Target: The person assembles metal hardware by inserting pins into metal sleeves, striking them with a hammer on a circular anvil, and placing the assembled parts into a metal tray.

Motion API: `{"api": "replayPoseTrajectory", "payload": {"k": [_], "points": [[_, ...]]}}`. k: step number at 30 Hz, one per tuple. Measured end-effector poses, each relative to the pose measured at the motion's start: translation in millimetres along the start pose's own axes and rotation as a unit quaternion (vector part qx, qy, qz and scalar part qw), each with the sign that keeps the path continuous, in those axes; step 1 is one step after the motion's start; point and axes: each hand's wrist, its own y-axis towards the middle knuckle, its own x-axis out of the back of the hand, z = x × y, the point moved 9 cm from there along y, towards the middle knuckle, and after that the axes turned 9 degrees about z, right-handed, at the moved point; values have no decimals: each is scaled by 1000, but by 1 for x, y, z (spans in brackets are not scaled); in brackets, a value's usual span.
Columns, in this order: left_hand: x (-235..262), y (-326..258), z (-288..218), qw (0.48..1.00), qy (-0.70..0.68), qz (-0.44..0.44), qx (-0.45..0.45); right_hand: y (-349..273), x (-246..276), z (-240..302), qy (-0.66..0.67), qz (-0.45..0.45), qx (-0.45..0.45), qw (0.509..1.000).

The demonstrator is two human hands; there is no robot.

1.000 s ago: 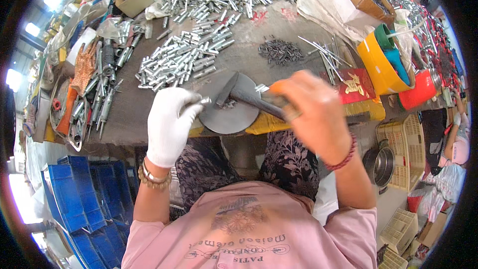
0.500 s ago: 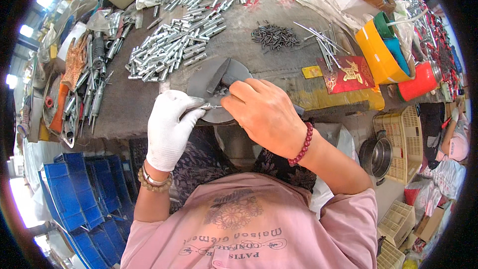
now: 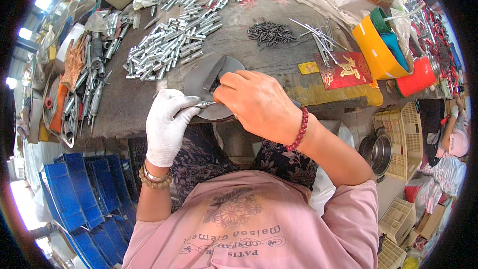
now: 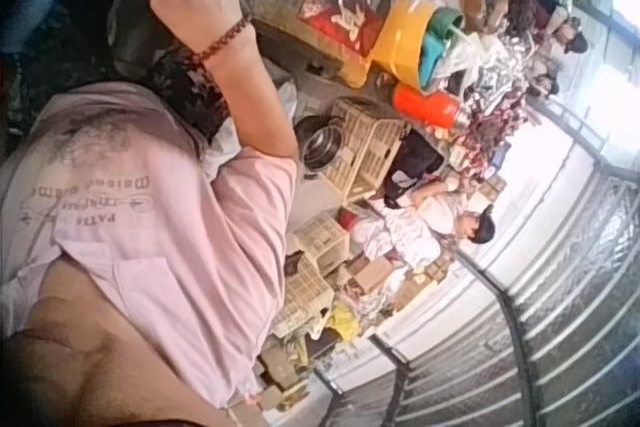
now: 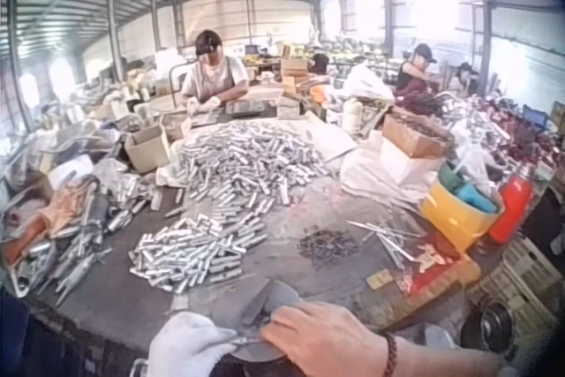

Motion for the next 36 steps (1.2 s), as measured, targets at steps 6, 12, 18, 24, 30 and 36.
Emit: {"api": "replayPoseTrajectory", "payload": {"k": [6, 12, 18, 24, 30, 36], "points": [[-1, -1, -1, 1000, -8, 5, -7, 4, -6, 5, -5, -31, 15, 999], [-1, 2, -4, 1000, -2, 4, -7, -7, 4, 4, -11, -74, -13, 997], [3, 0, -7, 1000, 7, 3, 2, -31, 56, -95, -52, -119, -218, 967], [2, 2, -10, 1000, 22, 7, -9, -13, 38, -112, -107, -46, -202, 972], [1, -1, -10, 999, 23, -9, -23, 5, 25, -103, -192, 20, -162, 968], [2, -5, -6, 998, 45, -25, -32, 4, 21, -46, 179, -45, -196, 963]]}}
